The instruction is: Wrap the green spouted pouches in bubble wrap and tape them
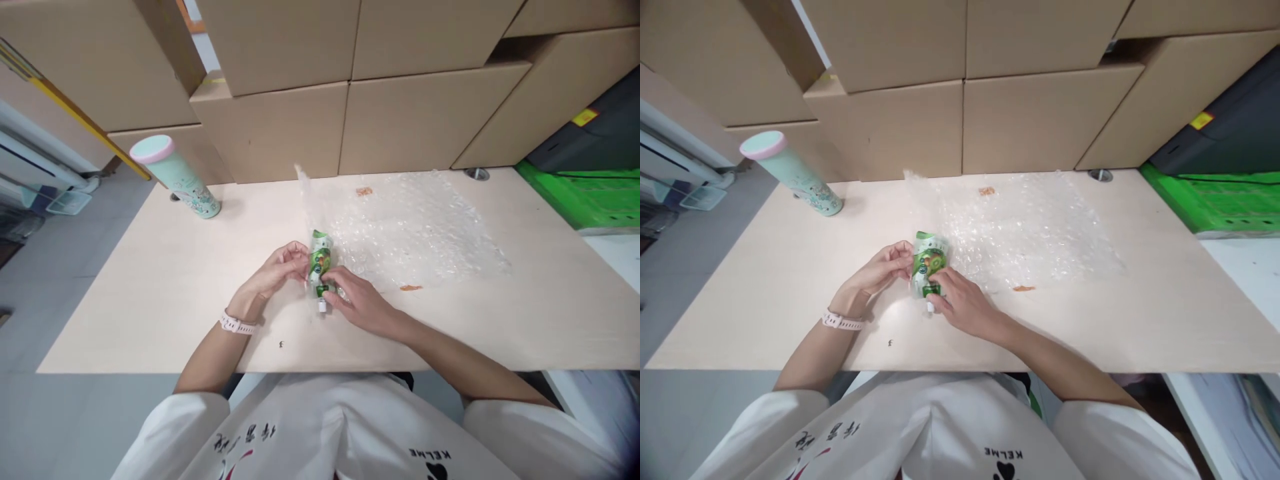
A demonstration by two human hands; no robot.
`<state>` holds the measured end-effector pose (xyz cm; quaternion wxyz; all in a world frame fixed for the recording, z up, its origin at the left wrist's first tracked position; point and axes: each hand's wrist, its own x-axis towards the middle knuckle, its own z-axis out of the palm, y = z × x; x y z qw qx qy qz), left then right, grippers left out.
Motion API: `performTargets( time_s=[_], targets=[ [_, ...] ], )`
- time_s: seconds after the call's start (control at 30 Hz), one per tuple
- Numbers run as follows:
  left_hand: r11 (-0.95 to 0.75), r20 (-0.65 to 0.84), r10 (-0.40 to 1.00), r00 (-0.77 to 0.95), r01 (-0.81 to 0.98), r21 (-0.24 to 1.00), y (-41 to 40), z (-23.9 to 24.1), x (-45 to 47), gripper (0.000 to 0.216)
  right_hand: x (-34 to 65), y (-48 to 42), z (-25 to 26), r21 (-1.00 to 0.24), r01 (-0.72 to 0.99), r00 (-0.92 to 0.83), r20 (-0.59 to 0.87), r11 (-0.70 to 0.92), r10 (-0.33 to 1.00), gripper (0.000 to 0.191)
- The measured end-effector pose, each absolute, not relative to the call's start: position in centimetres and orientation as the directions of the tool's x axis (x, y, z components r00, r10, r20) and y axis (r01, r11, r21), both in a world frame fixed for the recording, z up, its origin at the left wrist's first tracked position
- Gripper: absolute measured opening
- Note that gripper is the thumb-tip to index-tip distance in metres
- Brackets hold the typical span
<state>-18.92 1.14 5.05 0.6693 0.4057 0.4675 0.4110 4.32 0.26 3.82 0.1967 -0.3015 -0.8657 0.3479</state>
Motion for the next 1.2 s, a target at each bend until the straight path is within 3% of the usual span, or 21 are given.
performTargets(
  time_s=[0.13,0.2,0.27,0.43,0.63,0.8,0.93,1.0,1.1,1.2],
  targets=[
    [0.180,-0.113,0.962,0.248,-0.266,0.947,0.3,5.8,-14.8,0.041,6.3,2.5,4.9,-0.902,0.366,-0.654,-0.073,0.230,0.753,0.035],
    [0.027,0.027,0.963,0.269,-0.192,0.981,-0.1,5.6,-12.7,0.043,7.5,4.0,5.0,-0.936,0.334,-0.639,-0.139,0.110,0.756,0.046],
    [-0.155,0.147,0.937,0.317,0.000,0.988,-0.4,4.9,-11.0,0.046,8.6,5.4,4.8,-0.953,0.302,-0.661,-0.180,0.039,0.728,0.051],
    [-0.415,0.264,0.887,0.379,0.401,0.817,-0.2,2.3,-8.8,0.072,9.9,7.0,3.8,-0.963,0.244,-0.698,-0.256,-0.114,0.669,0.054],
    [-0.585,0.344,0.807,0.480,0.569,0.578,0.3,1.9,-8.0,0.072,9.8,6.8,2.7,-0.959,0.202,-0.587,-0.280,-0.197,0.760,0.039],
    [-0.673,0.357,0.739,0.571,0.614,0.412,0.9,2.5,-8.1,0.060,9.9,6.9,2.4,-0.965,0.169,-0.583,-0.263,-0.201,0.769,0.049],
    [-0.657,0.349,0.753,0.558,0.665,0.353,1.9,2.2,-8.2,0.038,9.9,6.9,2.6,-0.951,0.274,-0.547,-0.274,-0.140,0.791,0.053],
    [-0.651,0.331,0.759,0.561,0.669,0.360,2.2,1.8,-8.2,0.034,10.1,6.8,2.7,-0.903,0.431,-0.472,-0.224,0.002,0.853,0.049],
    [-0.637,0.307,0.770,0.559,0.672,0.376,2.2,1.4,-8.1,0.030,10.7,6.9,2.8,-0.710,0.667,-0.360,-0.041,0.227,0.932,0.039],
    [-0.630,0.330,0.776,0.537,0.662,0.405,2.1,1.2,-7.9,0.022,11.4,7.1,2.5,-0.679,0.685,-0.358,0.004,0.265,0.934,0.020]
  ],
)
